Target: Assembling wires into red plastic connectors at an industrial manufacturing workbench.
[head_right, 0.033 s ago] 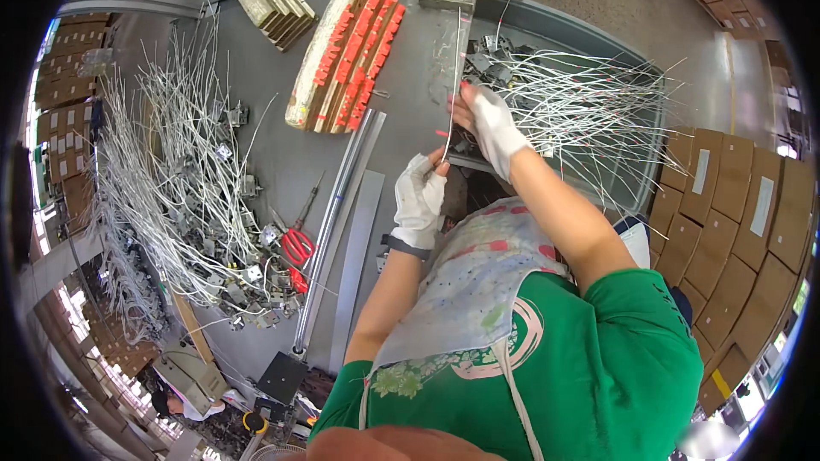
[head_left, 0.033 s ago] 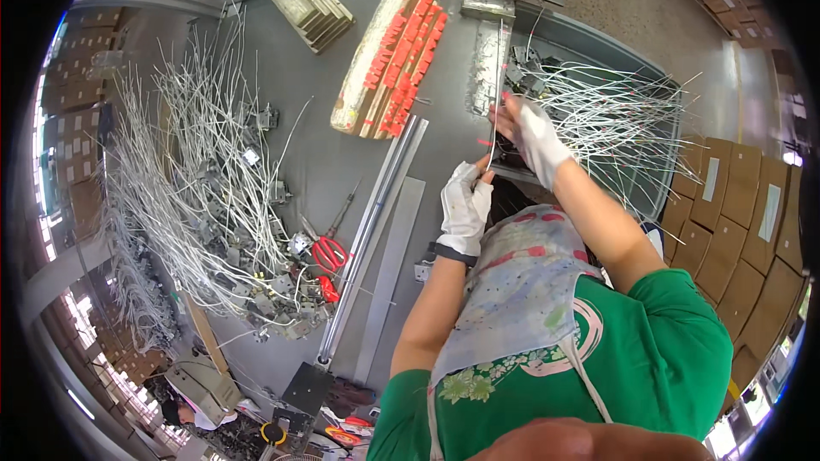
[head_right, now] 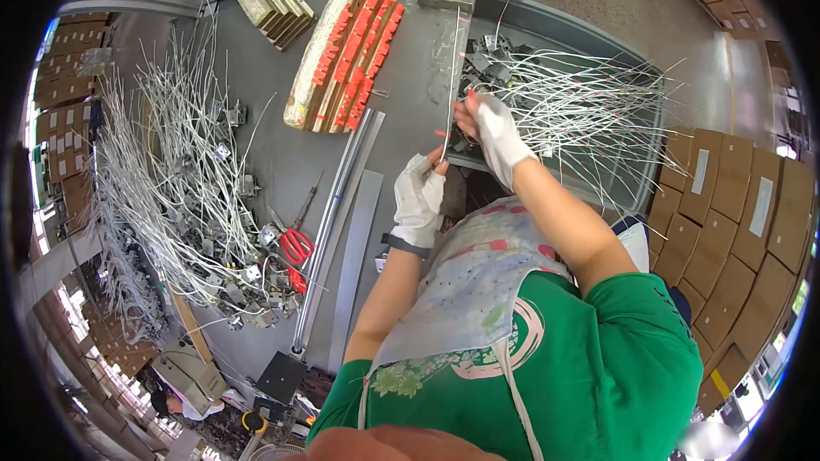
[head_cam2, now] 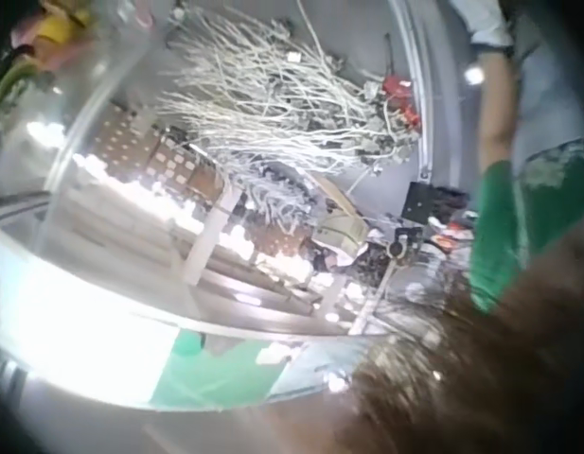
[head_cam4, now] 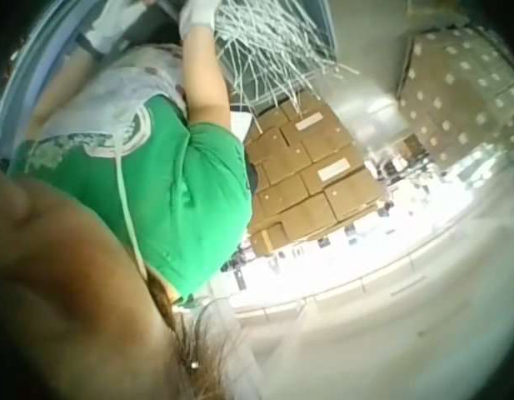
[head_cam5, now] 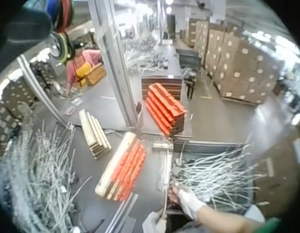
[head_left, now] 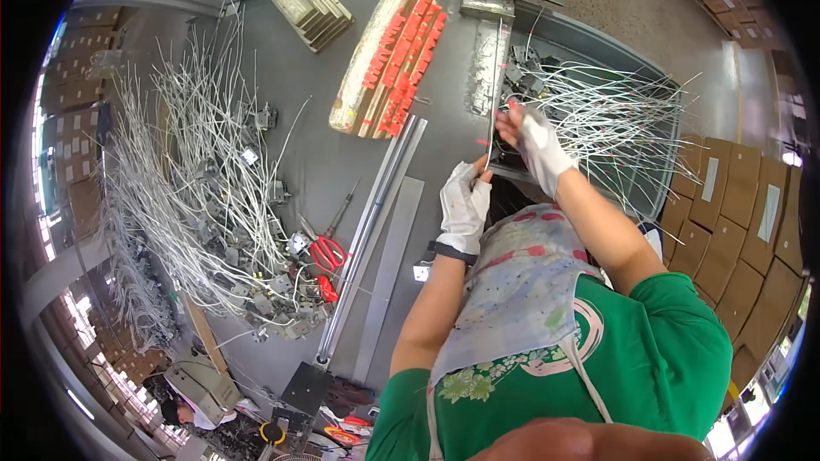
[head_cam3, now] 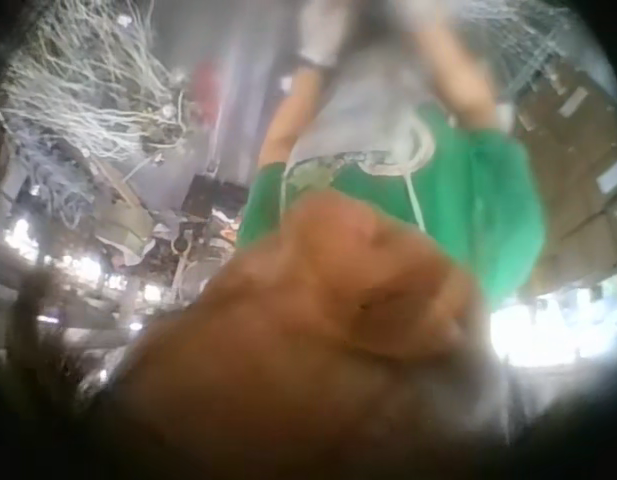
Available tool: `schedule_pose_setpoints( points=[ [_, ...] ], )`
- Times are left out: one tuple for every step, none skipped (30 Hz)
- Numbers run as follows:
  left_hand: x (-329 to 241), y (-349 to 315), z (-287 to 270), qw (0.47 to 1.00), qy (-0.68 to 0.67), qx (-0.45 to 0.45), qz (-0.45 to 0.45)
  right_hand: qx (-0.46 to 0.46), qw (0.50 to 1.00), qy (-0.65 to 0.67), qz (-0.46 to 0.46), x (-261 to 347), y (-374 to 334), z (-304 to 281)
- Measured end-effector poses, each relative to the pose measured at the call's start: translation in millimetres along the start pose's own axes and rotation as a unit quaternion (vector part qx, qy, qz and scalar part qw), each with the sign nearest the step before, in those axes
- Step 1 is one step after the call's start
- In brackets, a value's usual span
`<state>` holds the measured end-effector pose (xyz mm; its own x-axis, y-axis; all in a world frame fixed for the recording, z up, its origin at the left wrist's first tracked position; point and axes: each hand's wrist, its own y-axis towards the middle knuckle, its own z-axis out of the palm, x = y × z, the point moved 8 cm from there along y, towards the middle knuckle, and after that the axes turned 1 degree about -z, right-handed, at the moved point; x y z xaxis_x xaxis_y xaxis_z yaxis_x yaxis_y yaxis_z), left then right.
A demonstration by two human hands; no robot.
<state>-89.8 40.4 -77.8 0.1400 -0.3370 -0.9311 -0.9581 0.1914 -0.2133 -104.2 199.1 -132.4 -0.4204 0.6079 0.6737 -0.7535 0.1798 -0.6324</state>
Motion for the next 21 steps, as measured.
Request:
schedule_pose_setpoints(
  points=[
    [8, 2, 5, 1.0, -0.007, 0.003, -0.017, -0.008, 1.0, -0.014, 0.008, -11, -3, -16],
    [17, 3, 8, 0.999, -0.014, 0.004, -0.034, -0.013, 0.999, -0.029, 0.018, -19, -7, -21],
    [21, 4, 9, 0.999, -0.025, -0.002, -0.031, -0.007, 0.999, -0.031, 0.038, -28, -11, -23],
    [21, 5, 9, 0.999, -0.027, -0.001, -0.033, 0.0, 0.998, -0.033, 0.059, -32, -15, -19],
    [21, 5, 8, 0.999, 0.0, 0.012, -0.04, 0.012, 0.997, -0.012, 0.073, -32, -17, -13],
    [20, 6, 9, 0.998, 0.026, 0.024, -0.048, 0.01, 0.997, -0.013, 0.075, -31, -18, -11],
    [19, 6, 8, 0.998, 0.015, 0.018, -0.053, 0.019, 0.997, -0.05, 0.056, -28, -18, -6],
    [21, 5, 9, 0.998, 0.016, 0.018, -0.054, 0.029, 0.995, -0.087, 0.036, -23, -18, -3],
    [25, 5, 10, 0.998, 0.003, 0.02, -0.062, 0.056, 0.993, -0.094, 0.036, -18, -17, 2],
    [27, 4, 11, 0.997, -0.01, 0.02, -0.069, 0.056, 0.993, -0.094, 0.037, -17, -16, 1],
    [27, 4, 11, 0.997, -0.009, 0.02, -0.07, 0.065, 0.991, -0.115, 0.032, -15, -16, 2],
    [27, 5, 10, 0.998, -0.003, 0.017, -0.067, 0.073, 0.987, -0.137, 0.026, -14, -15, 4],
    [25, 4, 9, 0.998, 0.004, 0.014, -0.064, 0.074, 0.987, -0.137, 0.026, -14, -12, 3],
    [26, 3, 9, 0.998, 0.004, 0.014, -0.064, 0.077, 0.984, -0.158, 0.024, -15, -8, 2],
    [29, 1, 11, 0.997, -0.027, 0.023, -0.073, 0.081, 0.98, -0.179, 0.022, -15, -7, 2],
    [28, -1, 11, 0.994, -0.058, 0.031, -0.082, 0.083, 0.98, -0.18, 0.021, -14, -8, 4],
    [26, -4, 11, 0.995, -0.057, 0.029, -0.081, 0.092, 0.976, -0.198, 0.005, -10, -11, 8],
    [20, -7, 9, 0.994, -0.084, 0.016, -0.071, 0.101, 0.971, -0.217, -0.012, -6, -14, 13],
    [15, -10, 5, 0.992, -0.111, 0.002, -0.059, 0.103, 0.97, -0.218, -0.016, -5, -18, 16],
    [14, -13, 3, 0.992, -0.111, 0.0, -0.055, 0.101, 0.966, -0.231, -0.054, 0, -23, 20],
    [11, -17, -1, 0.993, -0.11, -0.009, -0.031, 0.099, 0.96, -0.243, -0.093, 7, -30, 24]
  ],
)
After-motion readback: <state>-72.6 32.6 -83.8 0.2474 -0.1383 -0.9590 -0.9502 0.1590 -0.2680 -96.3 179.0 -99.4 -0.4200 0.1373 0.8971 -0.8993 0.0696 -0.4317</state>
